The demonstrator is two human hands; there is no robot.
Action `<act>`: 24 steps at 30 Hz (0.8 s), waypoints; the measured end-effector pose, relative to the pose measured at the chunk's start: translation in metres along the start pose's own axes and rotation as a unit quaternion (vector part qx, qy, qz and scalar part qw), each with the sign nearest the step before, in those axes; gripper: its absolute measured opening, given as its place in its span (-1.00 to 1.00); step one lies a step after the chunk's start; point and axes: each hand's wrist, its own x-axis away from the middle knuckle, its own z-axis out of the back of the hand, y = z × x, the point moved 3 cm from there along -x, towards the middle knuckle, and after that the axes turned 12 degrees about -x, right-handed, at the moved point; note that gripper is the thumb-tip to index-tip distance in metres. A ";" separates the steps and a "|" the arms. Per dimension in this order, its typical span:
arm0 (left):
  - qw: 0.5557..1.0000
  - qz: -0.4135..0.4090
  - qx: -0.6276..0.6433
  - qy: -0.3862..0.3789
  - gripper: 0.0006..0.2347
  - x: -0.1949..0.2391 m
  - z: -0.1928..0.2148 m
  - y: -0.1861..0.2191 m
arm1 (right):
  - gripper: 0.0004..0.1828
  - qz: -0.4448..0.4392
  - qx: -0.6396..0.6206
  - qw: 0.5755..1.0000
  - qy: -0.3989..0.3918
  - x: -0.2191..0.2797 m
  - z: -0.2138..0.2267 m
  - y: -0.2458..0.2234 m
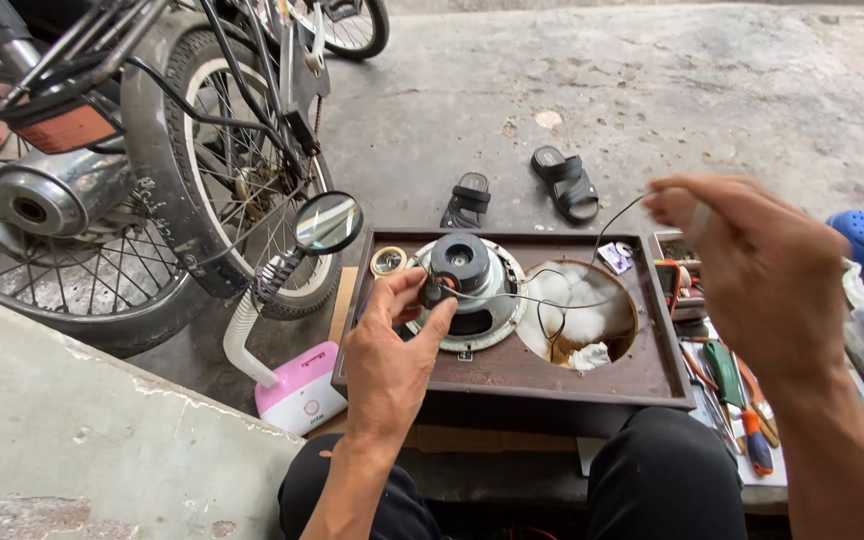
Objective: The person sits on the ground and repairs a speaker by hand. They connect wires to a small component, use a multimeter to test the connection, and then place the component into the speaker enclosure.
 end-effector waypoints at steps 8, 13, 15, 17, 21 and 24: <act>0.999 -0.019 0.024 -0.028 -0.62 0.006 0.006 0.012 | -0.84 0.124 -0.059 0.989 0.061 0.016 -0.012 -0.041; 0.985 0.013 0.160 -0.058 -0.68 0.009 0.000 0.009 | -0.82 -0.059 -0.032 0.998 -0.018 0.007 -0.026 0.021; 0.984 0.016 0.165 -0.069 -0.68 0.009 0.002 0.009 | -0.79 -0.034 -0.051 0.998 -0.026 0.007 -0.027 0.023; 0.982 0.018 0.170 -0.084 -0.67 0.010 0.002 0.012 | -0.77 -0.010 -0.068 0.997 -0.032 0.006 -0.031 0.032; 0.966 0.027 0.238 -0.097 -0.54 0.012 -0.006 0.011 | -0.65 -0.212 -0.147 0.964 -0.065 0.006 -0.051 0.070; 0.960 0.023 0.257 -0.109 -0.57 0.013 -0.005 0.016 | -0.66 -0.101 -0.154 0.981 -0.060 -0.005 -0.045 0.042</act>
